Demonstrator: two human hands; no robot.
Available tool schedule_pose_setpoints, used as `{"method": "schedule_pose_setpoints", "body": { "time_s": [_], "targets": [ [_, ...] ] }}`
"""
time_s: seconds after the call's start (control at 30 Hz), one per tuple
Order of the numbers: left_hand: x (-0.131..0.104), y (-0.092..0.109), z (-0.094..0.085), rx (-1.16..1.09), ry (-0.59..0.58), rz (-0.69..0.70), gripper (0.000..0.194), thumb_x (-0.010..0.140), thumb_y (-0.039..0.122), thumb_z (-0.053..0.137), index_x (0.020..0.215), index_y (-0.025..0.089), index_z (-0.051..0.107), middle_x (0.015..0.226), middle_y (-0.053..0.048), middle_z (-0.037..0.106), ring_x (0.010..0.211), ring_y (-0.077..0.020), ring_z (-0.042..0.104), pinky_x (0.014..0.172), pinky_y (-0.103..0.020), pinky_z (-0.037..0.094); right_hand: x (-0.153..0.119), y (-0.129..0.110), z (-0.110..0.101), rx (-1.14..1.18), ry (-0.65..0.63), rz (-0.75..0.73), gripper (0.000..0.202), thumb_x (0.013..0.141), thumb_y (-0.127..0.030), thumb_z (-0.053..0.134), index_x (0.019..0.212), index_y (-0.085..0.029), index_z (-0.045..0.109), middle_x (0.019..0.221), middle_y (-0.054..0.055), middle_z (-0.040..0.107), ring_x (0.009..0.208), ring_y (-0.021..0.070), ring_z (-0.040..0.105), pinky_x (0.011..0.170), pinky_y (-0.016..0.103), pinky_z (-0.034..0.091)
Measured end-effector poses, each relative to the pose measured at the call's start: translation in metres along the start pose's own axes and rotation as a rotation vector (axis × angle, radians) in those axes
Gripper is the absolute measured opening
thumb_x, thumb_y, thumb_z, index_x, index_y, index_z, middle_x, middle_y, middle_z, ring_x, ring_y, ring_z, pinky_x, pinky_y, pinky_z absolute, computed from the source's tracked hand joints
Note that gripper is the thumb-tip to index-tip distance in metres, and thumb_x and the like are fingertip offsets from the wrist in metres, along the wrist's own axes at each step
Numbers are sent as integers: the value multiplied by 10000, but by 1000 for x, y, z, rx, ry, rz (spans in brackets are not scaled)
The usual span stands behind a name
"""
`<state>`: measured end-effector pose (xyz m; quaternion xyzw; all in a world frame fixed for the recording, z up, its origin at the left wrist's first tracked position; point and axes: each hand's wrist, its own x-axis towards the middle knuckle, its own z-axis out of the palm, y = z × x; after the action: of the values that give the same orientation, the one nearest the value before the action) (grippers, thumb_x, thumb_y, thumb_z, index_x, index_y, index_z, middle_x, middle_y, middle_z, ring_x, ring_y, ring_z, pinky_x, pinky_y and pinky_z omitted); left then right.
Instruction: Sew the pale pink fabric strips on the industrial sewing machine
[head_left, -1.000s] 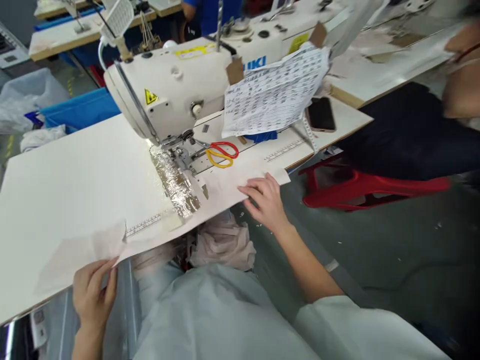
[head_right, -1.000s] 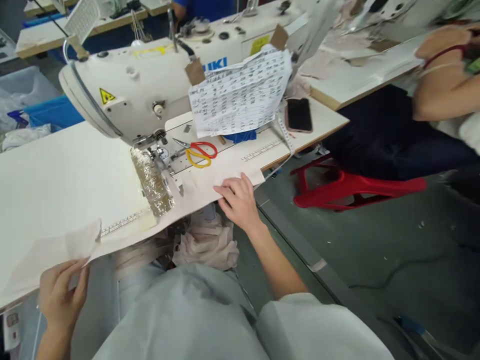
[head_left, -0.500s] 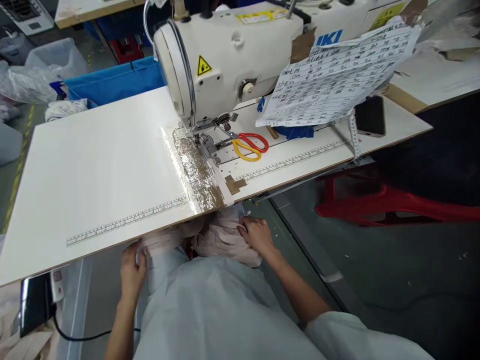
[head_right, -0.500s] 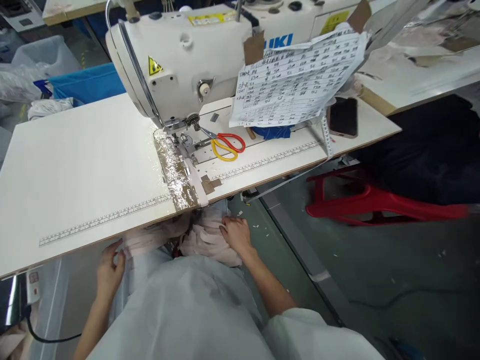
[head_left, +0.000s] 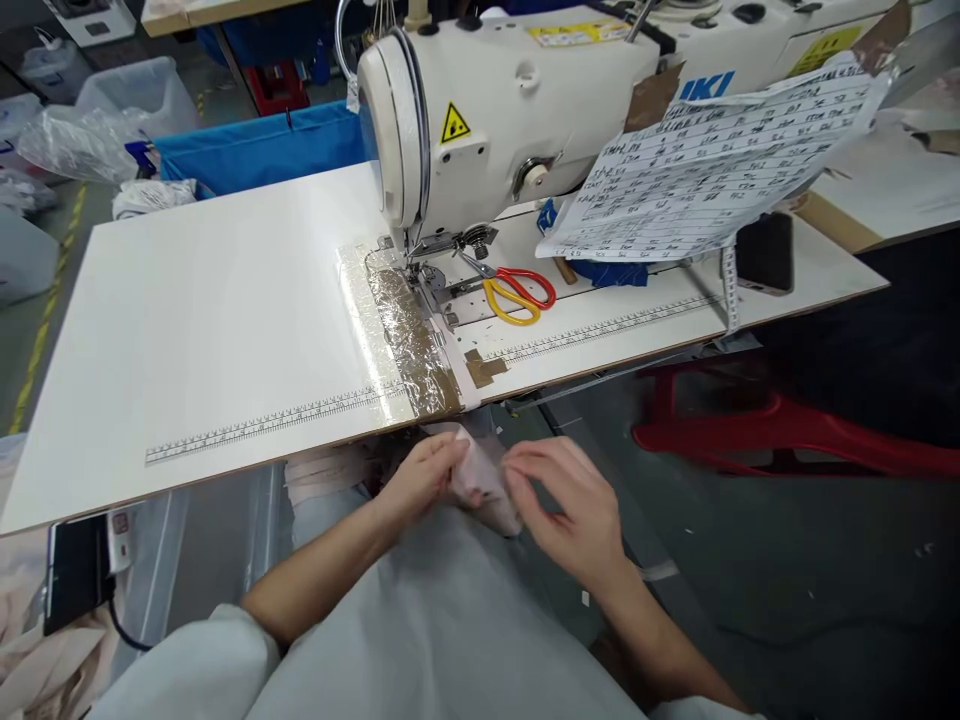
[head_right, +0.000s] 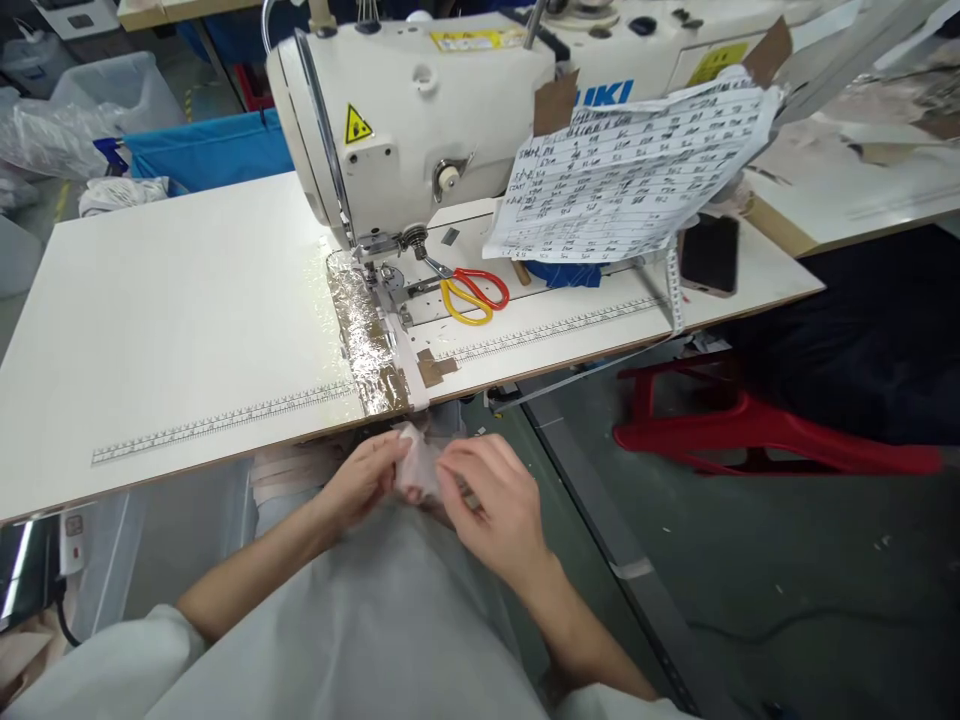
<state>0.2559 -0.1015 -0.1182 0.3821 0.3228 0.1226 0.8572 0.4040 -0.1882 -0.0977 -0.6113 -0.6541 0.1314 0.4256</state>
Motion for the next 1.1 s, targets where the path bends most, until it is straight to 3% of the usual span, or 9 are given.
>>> {"method": "schedule_pose_setpoints", "body": {
  "time_s": [0.1,0.17,0.43,0.53,0.6,0.7,0.8,0.97,1.1],
  "targets": [
    [-19,30,-4,379,-343,-147,478,817,613,558,667,169,458,485,48,451,399,-74,418,400,-190,316,13,2,4,223,-192,-11,202,990,-257,444,983,-217,642,971,67,650,905,202,599,895,391,483],
    [-36,50,-13,540,-369,-124,433,856,550,537,672,165,465,546,44,439,462,-71,415,433,-188,318,22,9,6,408,-409,-49,262,1010,-322,424,913,-216,644,826,18,648,775,167,613,994,420,450],
    [-134,121,-115,963,220,-17,353,759,499,629,731,148,649,643,14,576,574,-96,498,530,-184,378,57,55,-68,195,-461,83,353,892,-537,598,804,-207,686,745,34,681,635,151,622,550,247,477],
    [-163,143,-149,1074,554,-75,421,723,578,647,798,165,680,674,13,634,603,-122,543,530,-190,399,75,66,-98,-73,-283,124,481,874,-662,532,845,-210,695,842,64,701,758,183,645,597,271,487],
    [-172,150,-162,1244,870,117,437,716,612,637,823,194,705,730,15,669,642,-138,562,563,-209,422,87,71,-106,-318,-81,25,454,925,-608,485,864,-207,690,872,81,704,822,191,642,693,304,498],
    [-173,144,-177,1586,1278,654,372,828,524,554,930,211,727,856,7,698,767,-151,589,754,-285,486,99,86,-104,-684,294,-192,340,964,-406,464,904,-171,701,878,105,711,914,204,627,935,388,440],
    [-166,115,-194,1853,1273,937,261,877,328,527,1021,199,702,961,-8,718,905,-172,627,958,-413,458,96,112,-88,-888,428,-216,288,935,-263,453,971,-136,709,997,105,711,1077,218,581,1072,434,310],
    [-159,49,-203,1895,1103,615,346,905,197,417,1173,195,636,1249,-96,634,1168,-261,572,1086,-573,296,73,133,-52,-845,22,-78,321,898,-123,422,1053,-164,700,1228,71,637,1305,225,431,1149,448,132],
    [-152,20,-179,1696,1287,502,445,941,232,363,1356,159,505,1433,-179,450,1373,-311,356,1119,-552,251,61,108,-30,-720,166,38,388,844,-102,439,1171,-118,647,1284,152,589,1359,266,363,1159,505,141]
  ]
}}
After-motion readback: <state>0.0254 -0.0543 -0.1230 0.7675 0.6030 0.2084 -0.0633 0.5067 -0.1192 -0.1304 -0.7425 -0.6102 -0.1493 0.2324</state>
